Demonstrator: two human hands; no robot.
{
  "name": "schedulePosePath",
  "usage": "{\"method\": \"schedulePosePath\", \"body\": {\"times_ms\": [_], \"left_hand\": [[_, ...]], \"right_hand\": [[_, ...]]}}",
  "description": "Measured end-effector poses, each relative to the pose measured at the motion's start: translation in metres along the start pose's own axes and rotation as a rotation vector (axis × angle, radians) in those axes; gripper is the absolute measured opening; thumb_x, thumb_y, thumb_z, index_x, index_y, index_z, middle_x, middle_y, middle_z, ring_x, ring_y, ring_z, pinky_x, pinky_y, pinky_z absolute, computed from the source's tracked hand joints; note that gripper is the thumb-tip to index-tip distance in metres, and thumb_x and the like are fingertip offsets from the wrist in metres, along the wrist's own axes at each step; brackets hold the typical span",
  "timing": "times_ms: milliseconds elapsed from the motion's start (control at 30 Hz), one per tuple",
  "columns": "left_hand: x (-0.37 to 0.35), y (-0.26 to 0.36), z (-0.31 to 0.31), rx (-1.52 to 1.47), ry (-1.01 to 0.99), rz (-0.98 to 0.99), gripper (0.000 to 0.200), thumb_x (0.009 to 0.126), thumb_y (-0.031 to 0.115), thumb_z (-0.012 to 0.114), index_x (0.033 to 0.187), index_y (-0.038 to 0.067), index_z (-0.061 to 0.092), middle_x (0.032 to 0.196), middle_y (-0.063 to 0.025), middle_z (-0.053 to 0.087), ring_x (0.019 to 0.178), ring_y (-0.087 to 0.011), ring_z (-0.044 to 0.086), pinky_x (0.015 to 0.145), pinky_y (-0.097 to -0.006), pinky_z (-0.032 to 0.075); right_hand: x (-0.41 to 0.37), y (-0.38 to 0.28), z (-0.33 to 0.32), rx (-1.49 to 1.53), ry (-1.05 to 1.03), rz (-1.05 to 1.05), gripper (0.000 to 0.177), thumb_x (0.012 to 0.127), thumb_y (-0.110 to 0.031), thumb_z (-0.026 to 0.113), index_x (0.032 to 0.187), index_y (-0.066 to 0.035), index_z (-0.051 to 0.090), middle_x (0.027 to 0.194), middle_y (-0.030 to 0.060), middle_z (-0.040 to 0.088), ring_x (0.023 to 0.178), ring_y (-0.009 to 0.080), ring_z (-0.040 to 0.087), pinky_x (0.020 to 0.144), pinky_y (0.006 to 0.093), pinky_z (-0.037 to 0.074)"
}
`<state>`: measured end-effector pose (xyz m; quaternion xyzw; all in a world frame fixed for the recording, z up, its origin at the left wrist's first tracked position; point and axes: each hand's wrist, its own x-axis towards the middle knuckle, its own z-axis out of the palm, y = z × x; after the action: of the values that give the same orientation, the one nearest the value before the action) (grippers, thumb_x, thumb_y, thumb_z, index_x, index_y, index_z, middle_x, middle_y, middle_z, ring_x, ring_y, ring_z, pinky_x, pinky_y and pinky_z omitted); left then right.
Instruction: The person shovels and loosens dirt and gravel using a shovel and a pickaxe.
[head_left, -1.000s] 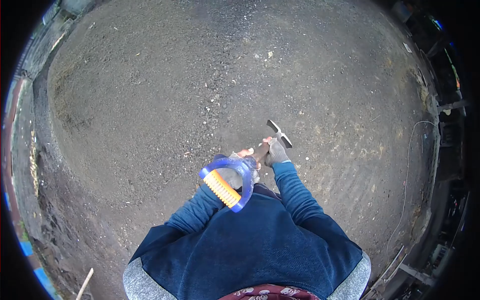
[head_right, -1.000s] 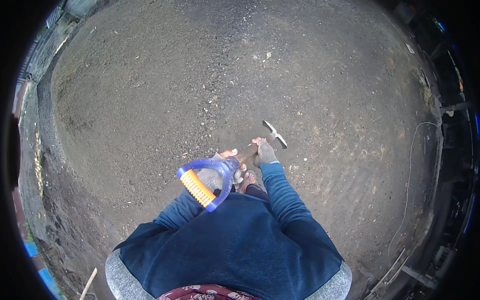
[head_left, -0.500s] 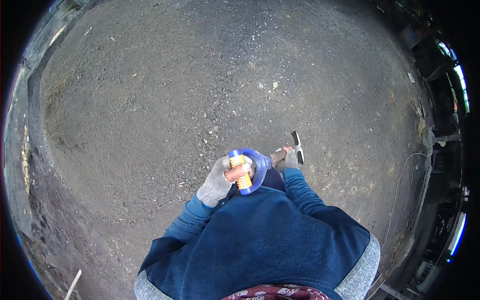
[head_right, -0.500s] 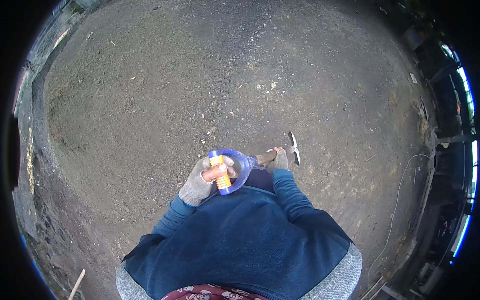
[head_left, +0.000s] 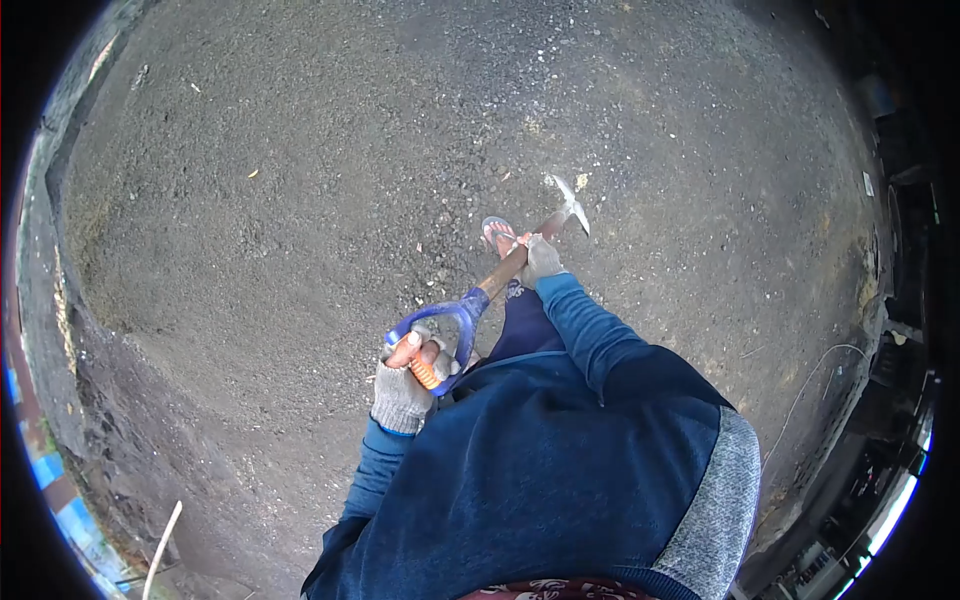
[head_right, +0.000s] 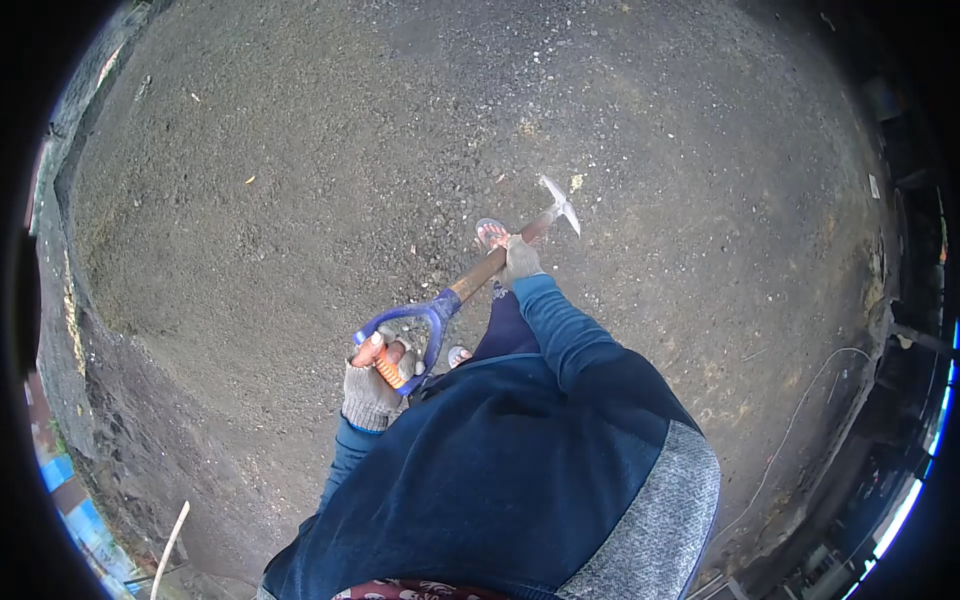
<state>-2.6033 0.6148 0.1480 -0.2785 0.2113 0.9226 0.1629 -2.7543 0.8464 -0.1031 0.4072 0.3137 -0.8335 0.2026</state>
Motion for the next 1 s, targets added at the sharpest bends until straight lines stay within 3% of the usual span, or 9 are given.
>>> {"method": "schedulePosePath", "body": {"times_ms": [67, 167, 300, 400, 500, 733, 800, 867, 1000], "left_hand": [[0.056, 0.004, 0.013, -0.070, 0.018, 0.014, 0.014, 0.086, 0.027, 0.063, 0.090, 0.013, 0.059, 0.070, -0.0012, 0.055, 0.066, -0.0206, 0.057, 0.072, -0.0390, 0.050], [0.147, -0.002, 0.041, -0.107, 0.167, -0.003, 0.012, 0.087, 0.023, 0.061, 0.085, 0.013, 0.056, 0.070, -0.0014, 0.050, 0.068, -0.0192, 0.052, 0.071, -0.0379, 0.047], [0.268, -0.024, 0.051, -0.185, 0.228, -0.016, 0.018, 0.088, 0.026, 0.062, 0.079, 0.014, 0.052, 0.070, 0.0011, 0.049, 0.068, -0.0147, 0.050, 0.067, -0.0339, 0.046], [0.304, -0.037, 0.053, -0.238, 0.406, 0.046, 0.022, 0.091, 0.026, 0.060, 0.077, 0.013, 0.050, 0.065, -0.0026, 0.049, 0.059, -0.0205, 0.050, 0.064, -0.0382, 0.048], [0.256, -0.022, 0.041, -0.362, 0.671, 0.053, 0.025, 0.091, 0.028, 0.058, 0.072, 0.016, 0.047, 0.066, 0.0004, 0.048, 0.058, -0.0155, 0.049, 0.061, -0.0338, 0.048], [0.096, -0.042, -0.068, -0.399, 0.597, 0.171, 0.011, 0.086, 0.021, 0.055, 0.085, 0.010, 0.055, 0.064, -0.0020, 0.054, 0.055, -0.0196, 0.056, 0.061, -0.0385, 0.053], [0.119, -0.048, -0.060, -0.392, 0.813, 0.118, 0.019, 0.088, 0.029, 0.056, 0.075, 0.017, 0.046, 0.061, 0.0004, 0.045, 0.053, -0.0190, 0.047, 0.054, -0.0385, 0.047], [0.147, -0.064, -0.085, -0.466, 0.405, 0.142, 0.014, 0.088, 0.027, 0.055, 0.089, 0.012, 0.056, 0.075, -0.0015, 0.056, 0.069, -0.0211, 0.055, 0.067, -0.0379, 0.051], [0.273, -0.050, -0.035, -0.367, 0.494, 0.108, 0.020, 0.093, 0.028, 0.056, 0.084, 0.012, 0.050, 0.064, -0.0026, 0.046, 0.058, -0.0223, 0.052, 0.063, -0.0403, 0.050]], "right_hand": [[0.037, -0.045, 0.044, -0.071, 0.072, 0.014, 0.014, 0.085, -0.015, 0.059, 0.097, -0.008, 0.057, 0.090, 0.0068, 0.056, 0.081, 0.0254, 0.060, 0.075, 0.0399, 0.053], [0.147, -0.115, 0.034, -1.446, -0.093, -0.625, 0.020, 0.085, -0.019, 0.060, 0.098, -0.003, 0.059, 0.087, 0.0132, 0.063, 0.082, 0.0331, 0.065, 0.075, 0.0431, 0.052], [0.237, -0.176, 0.078, -0.834, 0.287, -0.170, 0.050, 0.081, -0.036, 0.062, 0.106, 0.008, 0.061, 0.095, 0.0240, 0.066, 0.090, 0.0322, 0.067, 0.076, 0.0422, 0.053], [0.265, -0.176, 0.100, -1.271, 0.396, -0.213, 0.046, 0.080, -0.033, 0.063, 0.102, 0.007, 0.064, 0.091, 0.0227, 0.069, 0.092, 0.0352, 0.068, 0.075, 0.0446, 0.053], [0.273, -0.100, 0.087, -2.408, -0.294, -0.328, 0.040, 0.085, -0.036, 0.057, 0.095, 0.001, 0.068, 0.096, 0.0229, 0.068, 0.097, 0.0361, 0.065, 0.078, 0.0425, 0.053], [0.180, 0.053, 0.067, -1.535, 0.002, 0.049, 0.032, 0.081, -0.025, 0.062, 0.096, 0.004, 0.061, 0.086, 0.0204, 0.067, 0.083, 0.0347, 0.067, 0.069, 0.0418, 0.053], [0.186, 0.043, 0.069, -1.402, 0.047, -0.002, 0.031, 0.080, -0.021, 0.063, 0.096, 0.005, 0.060, 0.083, 0.0197, 0.067, 0.079, 0.0343, 0.067, 0.067, 0.0417, 0.053], [0.217, 0.015, 0.076, -1.254, 0.075, -0.110, 0.030, 0.079, -0.018, 0.064, 0.096, 0.006, 0.058, 0.080, 0.0190, 0.066, 0.075, 0.0339, 0.067, 0.065, 0.0415, 0.052], [0.265, -0.091, 0.154, -1.140, 0.071, -0.215, 0.029, 0.080, -0.015, 0.063, 0.090, 0.011, 0.057, 0.077, 0.0205, 0.066, 0.068, 0.0354, 0.067, 0.060, 0.0426, 0.053]]}}
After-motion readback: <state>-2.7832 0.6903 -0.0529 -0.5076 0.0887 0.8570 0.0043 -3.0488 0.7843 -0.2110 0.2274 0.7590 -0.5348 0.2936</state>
